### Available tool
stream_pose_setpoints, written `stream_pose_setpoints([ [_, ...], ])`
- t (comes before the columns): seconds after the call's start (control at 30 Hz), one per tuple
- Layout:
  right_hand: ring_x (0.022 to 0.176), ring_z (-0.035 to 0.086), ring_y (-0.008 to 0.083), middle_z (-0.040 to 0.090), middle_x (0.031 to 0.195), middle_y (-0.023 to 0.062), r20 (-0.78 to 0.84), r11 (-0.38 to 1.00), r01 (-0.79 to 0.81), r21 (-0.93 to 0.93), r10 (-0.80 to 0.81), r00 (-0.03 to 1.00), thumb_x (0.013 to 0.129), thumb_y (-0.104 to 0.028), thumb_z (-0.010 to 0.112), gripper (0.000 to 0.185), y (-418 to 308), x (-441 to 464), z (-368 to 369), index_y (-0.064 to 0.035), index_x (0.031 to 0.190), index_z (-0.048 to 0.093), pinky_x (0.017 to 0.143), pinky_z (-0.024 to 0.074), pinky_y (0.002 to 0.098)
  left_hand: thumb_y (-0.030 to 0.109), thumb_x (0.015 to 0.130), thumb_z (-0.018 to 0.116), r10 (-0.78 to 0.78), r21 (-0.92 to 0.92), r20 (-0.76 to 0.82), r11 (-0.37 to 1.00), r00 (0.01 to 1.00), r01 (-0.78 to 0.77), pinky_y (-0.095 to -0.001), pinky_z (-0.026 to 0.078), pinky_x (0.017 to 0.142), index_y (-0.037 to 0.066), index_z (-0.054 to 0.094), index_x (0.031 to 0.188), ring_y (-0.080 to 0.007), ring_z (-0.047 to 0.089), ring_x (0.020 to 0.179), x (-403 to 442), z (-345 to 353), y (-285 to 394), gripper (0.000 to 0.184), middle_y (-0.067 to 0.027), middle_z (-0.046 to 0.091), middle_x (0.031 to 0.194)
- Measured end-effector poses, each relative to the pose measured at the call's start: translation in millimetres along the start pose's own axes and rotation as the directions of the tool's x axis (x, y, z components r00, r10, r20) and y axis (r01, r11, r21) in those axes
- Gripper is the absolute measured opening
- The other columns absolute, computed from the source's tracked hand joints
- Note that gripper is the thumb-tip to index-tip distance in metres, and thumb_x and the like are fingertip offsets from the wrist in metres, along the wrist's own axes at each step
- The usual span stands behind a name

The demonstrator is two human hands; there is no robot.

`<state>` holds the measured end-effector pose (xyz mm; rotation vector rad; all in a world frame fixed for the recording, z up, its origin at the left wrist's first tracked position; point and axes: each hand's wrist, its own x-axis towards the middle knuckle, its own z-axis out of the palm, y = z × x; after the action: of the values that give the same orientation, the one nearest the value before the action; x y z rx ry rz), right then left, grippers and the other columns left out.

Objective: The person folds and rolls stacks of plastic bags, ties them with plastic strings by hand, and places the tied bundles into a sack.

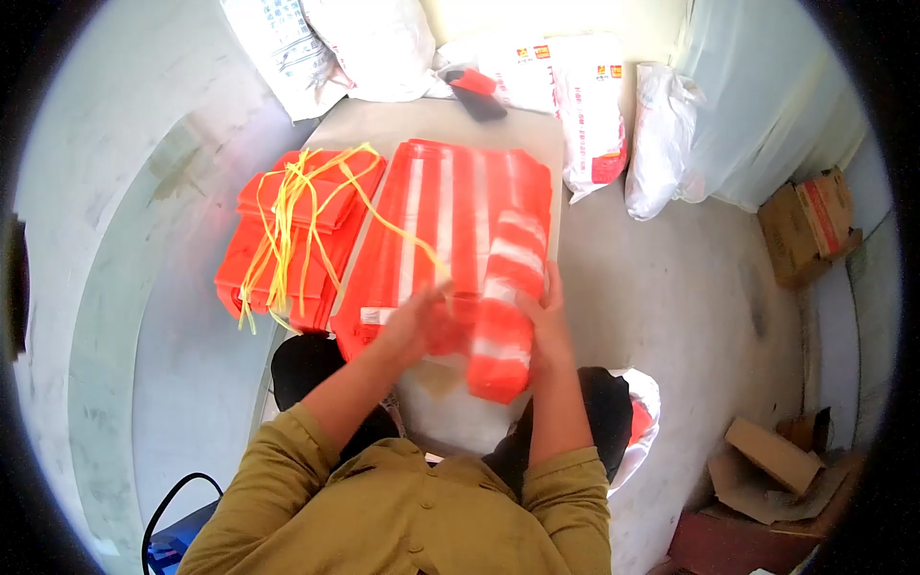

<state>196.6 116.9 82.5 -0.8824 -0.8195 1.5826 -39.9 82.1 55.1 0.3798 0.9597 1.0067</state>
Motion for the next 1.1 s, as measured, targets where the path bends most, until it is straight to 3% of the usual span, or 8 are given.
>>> stream_pose_setpoints([
  [0.07, 0.133, 0.056, 0.0270, 0.050, 0.153, 0.0160, -0.019, 0.999, 0.048, 0.009, -0.048, 0.999, 0.094, -0.009, 0.074, 0.091, -9.8, -2.5, -2.0, -0.0128, 0.167, 0.018, 0.108, 0.0519, 0.0415, 0.061, 0.107, 0.044, 0.020, -0.104, 0.249, 0.995, 0.968, 0.006, -0.0367, 0.053, 0.086, 0.012, 0.050, 0.152, -0.0197, 0.066, 0.097, 24.1, 7.9, -49.4, 0.066, -0.0086, 0.069, 0.113],
  [0.17, 0.139, 0.050, 0.0297, 0.045, 0.157, 0.0174, -0.054, 0.998, 0.053, 0.028, -0.051, 0.997, 0.093, -0.002, 0.066, 0.088, -31.6, -12.6, 5.5, -0.0088, 0.167, 0.017, 0.111, 0.0471, 0.0419, 0.069, 0.106, 0.036, -0.076, -0.175, 0.400, 0.972, 0.913, 0.158, -0.0457, 0.046, 0.110, 0.007, 0.047, 0.154, -0.0271, 0.059, 0.129, -3.2, 62.8, -54.1, 0.079, -0.0136, 0.063, 0.140],
  [0.3, 0.139, 0.050, 0.0290, 0.044, 0.158, 0.0177, -0.038, 0.996, 0.089, -0.011, -0.089, 0.995, 0.093, -0.002, 0.068, 0.089, -21.6, -3.4, -6.5, -0.0076, 0.166, 0.017, 0.111, 0.0479, 0.0416, 0.077, 0.102, 0.029, -0.198, -0.114, 0.251, 0.966, 0.948, 0.232, -0.0496, 0.038, 0.118, 0.005, 0.047, 0.154, -0.0292, 0.049, 0.143, -14.1, 69.5, -49.6, 0.090, -0.0137, 0.048, 0.158],
  [0.4, 0.140, 0.050, 0.0286, 0.041, 0.159, 0.0172, -0.040, 0.994, 0.086, -0.065, -0.089, 0.995, 0.091, -0.001, 0.072, 0.092, -3.6, 4.2, -7.2, -0.0073, 0.166, 0.018, 0.112, 0.0485, 0.0424, 0.063, 0.106, 0.046, -0.179, -0.188, 0.265, 0.954, 0.948, 0.233, -0.0470, 0.039, 0.117, 0.003, 0.044, 0.154, -0.0281, 0.051, 0.140, -19.4, 47.4, -30.0, 0.077, -0.0139, 0.051, 0.154],
  [0.53, 0.140, 0.048, 0.0269, 0.040, 0.160, 0.0164, -0.029, 0.994, 0.035, -0.104, -0.038, 0.999, 0.090, 0.000, 0.073, 0.096, 25.0, 11.6, 8.8, -0.0071, 0.166, 0.016, 0.113, 0.0460, 0.0414, 0.035, 0.106, 0.059, 0.161, 0.441, 0.317, 0.847, 0.935, -0.296, -0.0450, 0.050, 0.108, 0.005, 0.035, 0.157, -0.0275, 0.061, 0.126, 33.1, -54.1, -55.4, 0.063, -0.0128, 0.059, 0.144],
  [0.77, 0.135, 0.053, 0.0285, 0.045, 0.156, 0.0222, 0.049, 0.930, 0.212, -0.299, -0.207, 0.977, 0.090, -0.014, 0.071, 0.089, 63.3, 17.1, 24.5, -0.0024, 0.164, 0.022, 0.111, 0.0446, 0.0397, -0.001, 0.093, 0.070, 0.191, 0.541, 0.040, 0.821, 0.981, -0.182, -0.0384, 0.052, 0.102, 0.004, 0.022, 0.162, -0.0232, 0.064, 0.120, -4.1, -6.3, -5.8, 0.084, -0.0167, 0.064, 0.133],
  [0.97, 0.118, 0.064, 0.0359, 0.071, 0.123, 0.0157, 0.009, 0.284, 0.064, -0.957, -0.194, 0.981, 0.092, -0.011, 0.065, 0.044, 12.8, 15.3, 10.4, -0.0052, 0.136, 0.061, 0.097, 0.0527, 0.0451, -0.004, 0.087, 0.069, 0.150, 0.494, 0.027, 0.858, 0.988, -0.143, -0.0368, 0.055, 0.095, 0.009, 0.028, 0.163, -0.0229, 0.062, 0.118, 5.0, -3.6, -15.3, 0.088, -0.0165, 0.054, 0.142],
  [1.1, 0.101, 0.064, 0.0345, 0.071, 0.095, 0.0090, 0.332, -0.220, 0.264, -0.939, -0.382, 0.862, 0.087, -0.011, 0.067, 0.014, 35.0, 19.0, -20.8, -0.0077, 0.098, 0.074, 0.086, 0.0538, 0.0454, -0.006, 0.085, 0.068, 0.187, 0.530, 0.109, 0.820, 0.976, -0.217, -0.0347, 0.056, 0.089, 0.011, 0.035, 0.162, -0.0214, 0.063, 0.112, 7.4, -7.3, -21.7, 0.085, -0.0158, 0.055, 0.141],
])
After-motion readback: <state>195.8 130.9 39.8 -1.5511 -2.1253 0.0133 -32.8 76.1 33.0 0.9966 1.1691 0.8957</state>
